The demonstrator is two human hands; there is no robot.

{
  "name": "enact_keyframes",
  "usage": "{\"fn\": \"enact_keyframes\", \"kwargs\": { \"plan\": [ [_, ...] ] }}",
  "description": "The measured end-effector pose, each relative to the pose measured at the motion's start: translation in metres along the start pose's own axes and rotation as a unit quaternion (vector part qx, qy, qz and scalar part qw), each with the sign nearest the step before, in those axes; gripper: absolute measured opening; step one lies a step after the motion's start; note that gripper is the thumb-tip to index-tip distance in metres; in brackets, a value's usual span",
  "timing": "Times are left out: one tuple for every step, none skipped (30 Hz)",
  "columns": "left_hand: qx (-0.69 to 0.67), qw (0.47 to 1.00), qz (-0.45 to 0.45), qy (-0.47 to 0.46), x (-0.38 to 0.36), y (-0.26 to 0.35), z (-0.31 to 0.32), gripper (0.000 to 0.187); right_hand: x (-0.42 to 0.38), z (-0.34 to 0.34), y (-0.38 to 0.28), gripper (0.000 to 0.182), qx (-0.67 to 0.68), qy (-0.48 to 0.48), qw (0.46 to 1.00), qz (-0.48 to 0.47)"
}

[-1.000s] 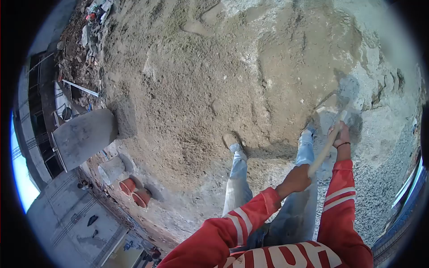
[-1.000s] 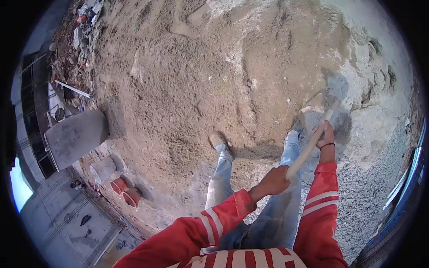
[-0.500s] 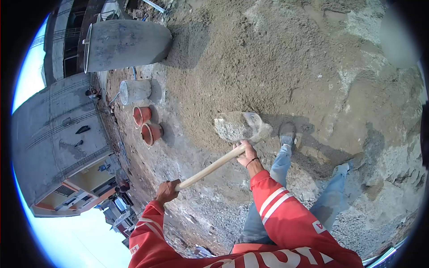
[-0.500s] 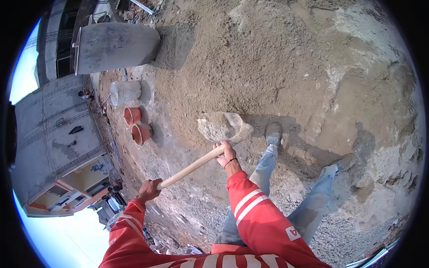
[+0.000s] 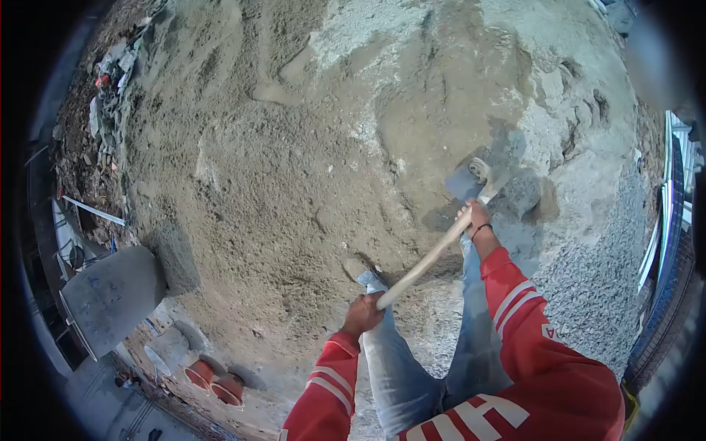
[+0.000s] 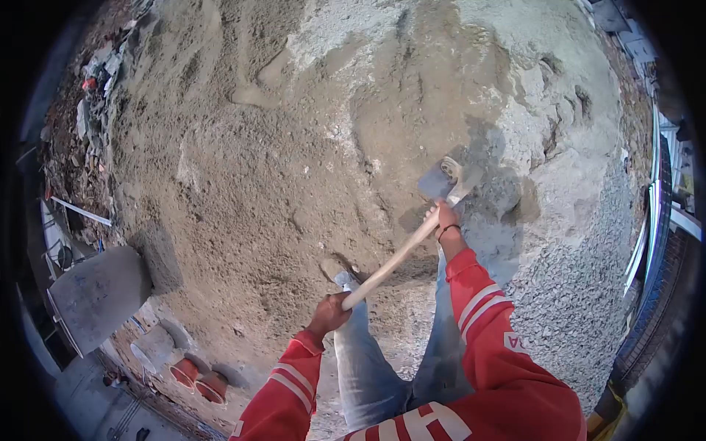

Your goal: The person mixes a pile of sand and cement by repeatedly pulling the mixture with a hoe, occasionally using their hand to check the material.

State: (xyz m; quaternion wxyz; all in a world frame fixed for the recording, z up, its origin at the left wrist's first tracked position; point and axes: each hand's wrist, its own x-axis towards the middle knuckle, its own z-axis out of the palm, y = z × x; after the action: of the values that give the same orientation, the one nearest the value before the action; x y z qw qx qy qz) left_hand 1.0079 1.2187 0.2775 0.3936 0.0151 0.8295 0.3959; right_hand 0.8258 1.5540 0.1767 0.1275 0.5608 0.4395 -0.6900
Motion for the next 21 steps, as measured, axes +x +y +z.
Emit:
{"fn": "enact_keyframes", "kwargs": {
  "plan": [
    [-0.009, 0.997, 0.069, 0.04, 0.05, 0.032, 0.017, 0.04, 0.003, -0.013, -0.072, 0.02, 0.0, 0.035, 0.995, -0.091],
    [-0.027, 0.99, 0.129, 0.055, 0.099, 0.074, 0.026, 0.034, -0.008, -0.026, -0.144, 0.02, -0.02, 0.071, 0.98, -0.183],
    [-0.046, 0.979, 0.184, 0.072, 0.146, 0.121, 0.03, 0.027, -0.024, -0.035, -0.212, 0.018, -0.025, 0.097, 0.96, -0.261],
    [-0.043, 0.975, 0.207, 0.068, 0.187, 0.172, 0.036, 0.026, -0.051, -0.04, -0.27, 0.017, 0.039, 0.035, 0.944, -0.326],
    [-0.043, 0.971, 0.225, 0.065, 0.221, 0.224, 0.043, 0.026, -0.069, -0.051, -0.321, 0.017, 0.031, 0.036, 0.92, -0.388],
    [-0.058, 0.968, 0.237, 0.06, 0.253, 0.274, 0.049, 0.025, -0.086, -0.061, -0.366, 0.017, 0.041, 0.029, 0.9, -0.433],
    [-0.074, 0.964, 0.248, 0.055, 0.283, 0.319, 0.059, 0.025, -0.093, -0.071, -0.399, 0.017, 0.048, 0.021, 0.878, -0.476],
    [-0.092, 0.951, 0.29, 0.059, 0.314, 0.356, 0.074, 0.03, -0.087, -0.084, -0.419, 0.017, 0.052, 0.033, 0.879, -0.474],
    [-0.11, 0.935, 0.332, 0.064, 0.344, 0.388, 0.087, 0.034, -0.079, -0.094, -0.436, 0.017, 0.042, 0.039, 0.861, -0.505],
    [-0.106, 0.935, 0.334, 0.055, 0.366, 0.42, 0.094, 0.034, -0.068, -0.1, -0.448, 0.017, 0.032, 0.043, 0.842, -0.537],
    [-0.123, 0.934, 0.331, 0.058, 0.383, 0.45, 0.099, 0.032, -0.052, -0.102, -0.444, 0.016, 0.036, 0.07, 0.846, -0.527],
    [-0.14, 0.933, 0.326, 0.06, 0.399, 0.468, 0.109, 0.03, -0.028, -0.108, -0.436, 0.016, 0.005, 0.105, 0.849, -0.517],
    [-0.135, 0.936, 0.322, 0.05, 0.415, 0.474, 0.122, 0.03, 0.0, -0.115, -0.423, 0.015, -0.026, 0.139, 0.852, -0.504],
    [-0.118, 0.945, 0.3, 0.059, 0.432, 0.473, 0.137, 0.029, 0.028, -0.12, -0.407, 0.016, -0.027, 0.146, 0.858, -0.491],
    [-0.099, 0.953, 0.277, 0.069, 0.445, 0.466, 0.151, 0.027, 0.056, -0.125, -0.387, 0.017, -0.028, 0.151, 0.865, -0.478],
    [-0.058, 0.971, 0.223, 0.059, 0.453, 0.447, 0.167, 0.023, 0.087, -0.129, -0.367, 0.02, -0.06, 0.19, 0.859, -0.472],
    [-0.049, 0.973, 0.218, 0.053, 0.457, 0.422, 0.181, 0.023, 0.122, -0.135, -0.343, 0.022, -0.093, 0.227, 0.85, -0.465],
    [-0.025, 0.988, 0.151, 0.034, 0.455, 0.393, 0.192, 0.024, 0.174, -0.146, -0.301, 0.025, -0.141, 0.244, 0.86, -0.426],
    [-0.003, 0.996, 0.083, 0.016, 0.449, 0.373, 0.201, 0.026, 0.187, -0.149, -0.281, 0.027, -0.163, 0.231, 0.893, -0.35],
    [0.001, 0.997, 0.077, 0.011, 0.439, 0.362, 0.208, 0.026, 0.2, -0.152, -0.26, 0.029, -0.191, 0.214, 0.919, -0.271],
    [0.04, 0.999, 0.025, 0.0, 0.427, 0.356, 0.211, 0.029, 0.196, -0.151, -0.248, 0.03, -0.188, 0.165, 0.956, -0.153]
  ]
}}
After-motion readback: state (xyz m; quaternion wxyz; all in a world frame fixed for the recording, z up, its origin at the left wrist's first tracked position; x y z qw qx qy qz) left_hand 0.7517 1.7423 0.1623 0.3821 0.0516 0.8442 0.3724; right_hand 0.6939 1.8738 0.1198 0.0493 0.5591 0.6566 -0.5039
